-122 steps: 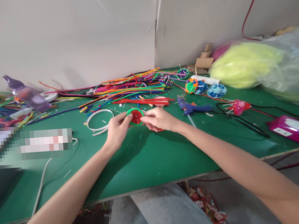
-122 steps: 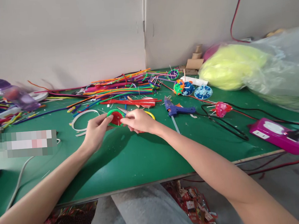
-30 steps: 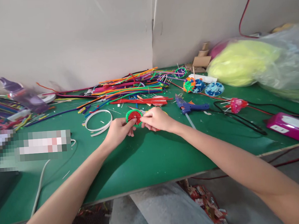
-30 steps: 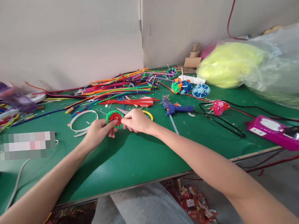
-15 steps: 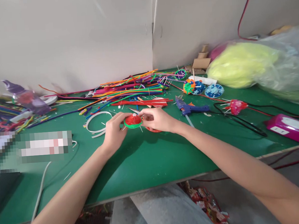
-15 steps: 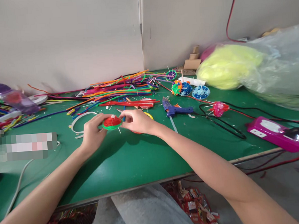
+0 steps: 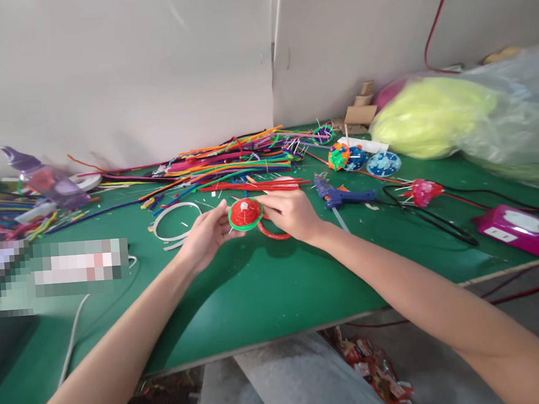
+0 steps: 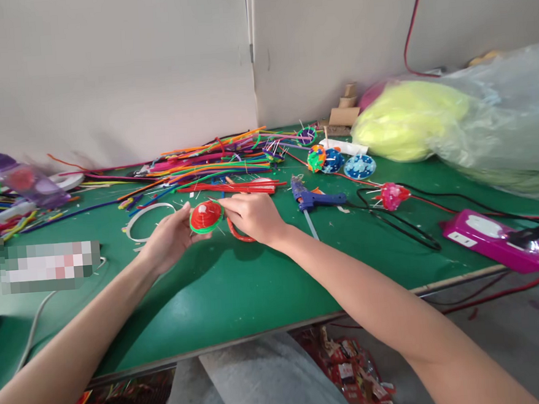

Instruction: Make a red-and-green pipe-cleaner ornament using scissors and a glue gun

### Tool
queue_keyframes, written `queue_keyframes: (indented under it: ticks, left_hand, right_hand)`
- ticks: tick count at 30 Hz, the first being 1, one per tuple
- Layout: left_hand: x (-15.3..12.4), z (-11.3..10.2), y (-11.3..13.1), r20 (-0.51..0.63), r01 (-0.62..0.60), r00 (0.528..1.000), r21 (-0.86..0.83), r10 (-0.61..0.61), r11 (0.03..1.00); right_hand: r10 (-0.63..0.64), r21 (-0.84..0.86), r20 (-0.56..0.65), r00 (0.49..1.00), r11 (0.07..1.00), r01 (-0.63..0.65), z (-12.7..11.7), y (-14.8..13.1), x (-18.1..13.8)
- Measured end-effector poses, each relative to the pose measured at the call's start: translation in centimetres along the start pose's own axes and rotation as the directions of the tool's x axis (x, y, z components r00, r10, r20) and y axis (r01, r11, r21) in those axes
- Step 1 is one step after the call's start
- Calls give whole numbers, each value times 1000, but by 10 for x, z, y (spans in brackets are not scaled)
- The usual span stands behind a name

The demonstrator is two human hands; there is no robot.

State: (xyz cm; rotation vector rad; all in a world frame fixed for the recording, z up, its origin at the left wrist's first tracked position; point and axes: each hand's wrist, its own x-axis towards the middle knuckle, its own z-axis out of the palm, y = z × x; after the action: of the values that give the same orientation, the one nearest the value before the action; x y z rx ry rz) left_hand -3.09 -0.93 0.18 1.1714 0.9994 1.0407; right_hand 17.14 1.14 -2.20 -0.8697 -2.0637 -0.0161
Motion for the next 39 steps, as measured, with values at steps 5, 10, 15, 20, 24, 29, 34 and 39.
queue_keyframes:
  ticks: [5,10,15,20,24,29,34,39]
  left_hand:
    - [-2,-2,0,89,65,995,-173,-50,983]
    - [0,-4,-3,36,16,999,-221,-8,975]
    - [1,-5,-3,-3,23,1000,-249,-25,968]
    - [0,-4,-2,1,35,999,-259,-36,965]
    - [1,-4,-3,5,29,1000,-264,-28,964]
    - [2,-5,-4,8,28,1000,-270,-26,962]
    - [2,-4,-3,-21,21,999,-272,-28,962]
    - [1,-4,-3,-25,20,999,-259,-28,966]
  right_hand:
    - [137,179,16,990,974,-138,-4,-4,7]
    - [420,534,216,881,704,-467,-11,-7,16]
    - [340,641,512,789,460,-614,-13,-5,17]
    - [359,728,514,779,298,-618,-10,-4,15]
    - [340,738,522,782,281,-614,-10,-3,15]
    - [293,727,531,795,326,-605,-14,-4,16]
    - [297,689,508,808,424,-588,-14,-6,16]
    - [299,679,489,820,460,-572,-13,-10,17]
